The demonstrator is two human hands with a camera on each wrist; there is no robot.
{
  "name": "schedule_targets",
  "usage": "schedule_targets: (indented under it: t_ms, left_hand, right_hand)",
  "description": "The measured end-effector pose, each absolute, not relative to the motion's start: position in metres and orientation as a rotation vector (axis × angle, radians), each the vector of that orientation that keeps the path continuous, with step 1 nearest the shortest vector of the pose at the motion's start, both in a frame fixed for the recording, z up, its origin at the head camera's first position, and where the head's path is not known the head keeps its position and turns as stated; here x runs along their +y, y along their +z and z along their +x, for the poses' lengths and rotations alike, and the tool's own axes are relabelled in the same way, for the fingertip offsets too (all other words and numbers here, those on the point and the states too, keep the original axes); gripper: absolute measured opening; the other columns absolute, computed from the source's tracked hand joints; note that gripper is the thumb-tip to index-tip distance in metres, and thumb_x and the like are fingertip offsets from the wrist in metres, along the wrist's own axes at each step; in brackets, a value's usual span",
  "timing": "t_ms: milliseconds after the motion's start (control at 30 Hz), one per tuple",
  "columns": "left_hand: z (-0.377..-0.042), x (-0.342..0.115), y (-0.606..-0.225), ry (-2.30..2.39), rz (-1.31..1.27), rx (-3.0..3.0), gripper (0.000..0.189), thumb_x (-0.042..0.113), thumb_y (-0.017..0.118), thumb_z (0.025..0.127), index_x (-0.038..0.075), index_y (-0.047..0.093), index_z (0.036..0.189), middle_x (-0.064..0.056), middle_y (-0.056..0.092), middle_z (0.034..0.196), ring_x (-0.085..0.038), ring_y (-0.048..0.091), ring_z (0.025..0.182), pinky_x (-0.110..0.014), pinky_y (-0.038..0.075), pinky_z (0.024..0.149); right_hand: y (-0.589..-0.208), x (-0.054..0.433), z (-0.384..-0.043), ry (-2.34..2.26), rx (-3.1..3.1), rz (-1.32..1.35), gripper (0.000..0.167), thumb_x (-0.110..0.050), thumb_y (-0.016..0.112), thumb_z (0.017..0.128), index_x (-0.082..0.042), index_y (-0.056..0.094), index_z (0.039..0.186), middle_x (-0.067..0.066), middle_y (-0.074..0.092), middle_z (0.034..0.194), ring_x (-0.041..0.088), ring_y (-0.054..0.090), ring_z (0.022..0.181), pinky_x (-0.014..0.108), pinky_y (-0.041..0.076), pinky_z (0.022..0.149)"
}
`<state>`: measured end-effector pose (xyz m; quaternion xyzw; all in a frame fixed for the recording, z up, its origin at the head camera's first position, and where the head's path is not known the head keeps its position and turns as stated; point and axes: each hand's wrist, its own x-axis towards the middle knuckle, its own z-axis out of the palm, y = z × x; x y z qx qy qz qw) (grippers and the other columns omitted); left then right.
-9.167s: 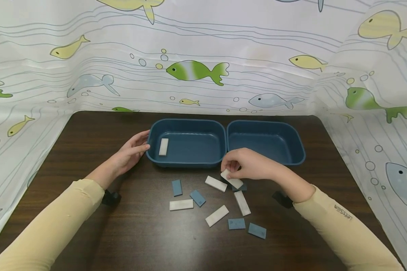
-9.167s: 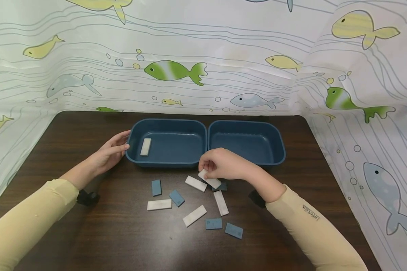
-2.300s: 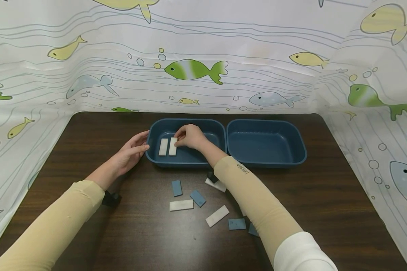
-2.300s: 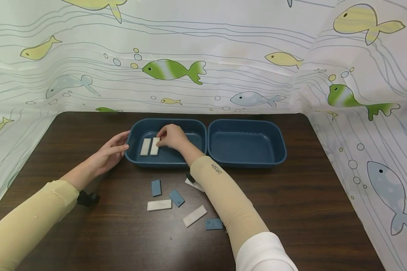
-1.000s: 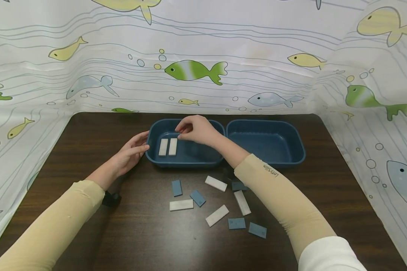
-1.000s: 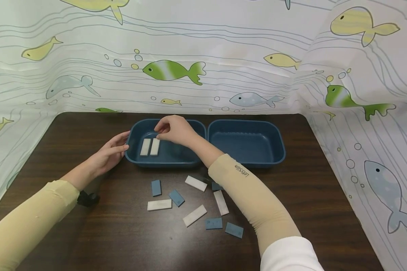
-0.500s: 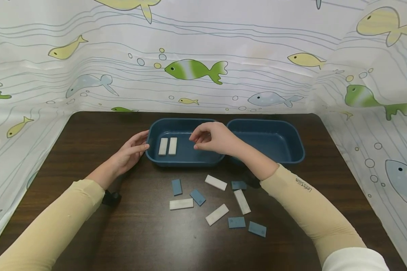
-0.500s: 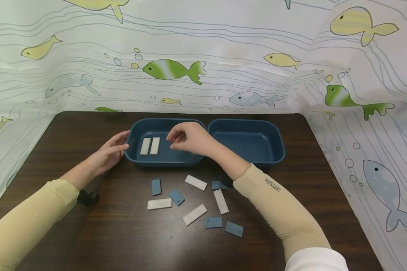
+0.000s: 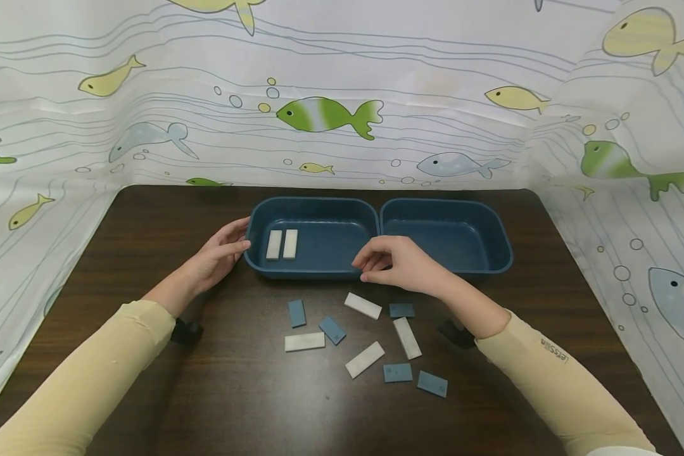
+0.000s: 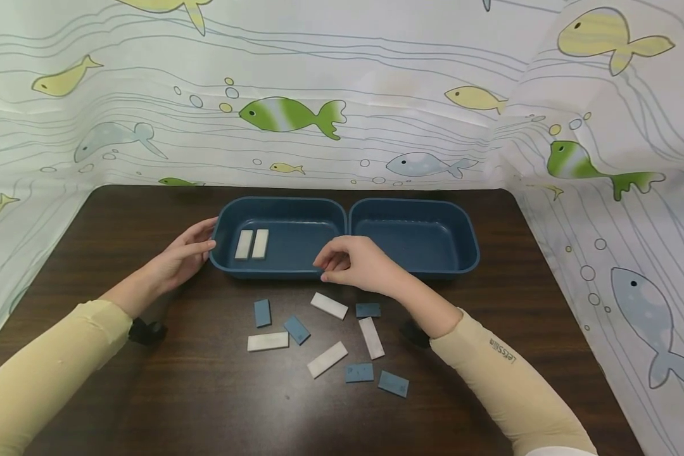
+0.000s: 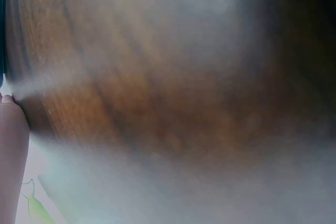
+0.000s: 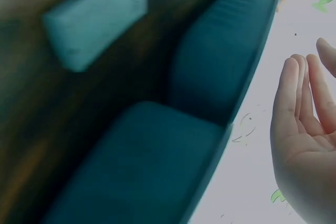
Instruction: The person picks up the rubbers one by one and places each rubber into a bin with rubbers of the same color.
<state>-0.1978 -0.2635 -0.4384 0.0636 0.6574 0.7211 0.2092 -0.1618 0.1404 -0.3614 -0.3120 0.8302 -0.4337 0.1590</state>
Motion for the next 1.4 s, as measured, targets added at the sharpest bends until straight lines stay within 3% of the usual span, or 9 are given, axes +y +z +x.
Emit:
schedule_targets:
  t_ms: [333,1133,1400]
  left_hand:
    - [-0.198,-0.262,-0.439,2.013,0.167,1.821,0.067,0.012,0.054,0.109,0.007,0.02,0.167,0.008,0.046,0.148,-0.003,0.045,0.137,-0.013,0.04,0.108]
    - [-0.198,-0.263,-0.438,1.991,0.15,1.845,0.067,0.013,0.054,0.11,0.008,0.02,0.168,0.01,0.045,0.149,-0.006,0.041,0.141,-0.013,0.039,0.109]
    - [-0.198,-0.264,-0.438,1.989,0.146,1.848,0.067,0.013,0.054,0.11,0.009,0.021,0.168,0.009,0.044,0.151,-0.014,0.035,0.149,-0.014,0.039,0.111]
  right_hand:
    - [-0.376,0.17,-0.144,-1.184,2.4,-0.803,0.025,0.001,0.082,0.09,0.002,0.076,0.114,0.019,0.076,0.109,0.017,0.075,0.092,0.023,0.062,0.083]
    - [-0.402,0.209,-0.107,-1.135,2.403,-0.681,0.025,-0.004,0.086,0.087,-0.002,0.076,0.11,0.008,0.077,0.099,0.004,0.071,0.084,0.022,0.062,0.079]
    - [-0.412,0.217,-0.099,-1.135,2.388,-0.643,0.024,-0.003,0.086,0.087,-0.001,0.076,0.109,0.007,0.076,0.097,0.002,0.069,0.082,0.022,0.062,0.077]
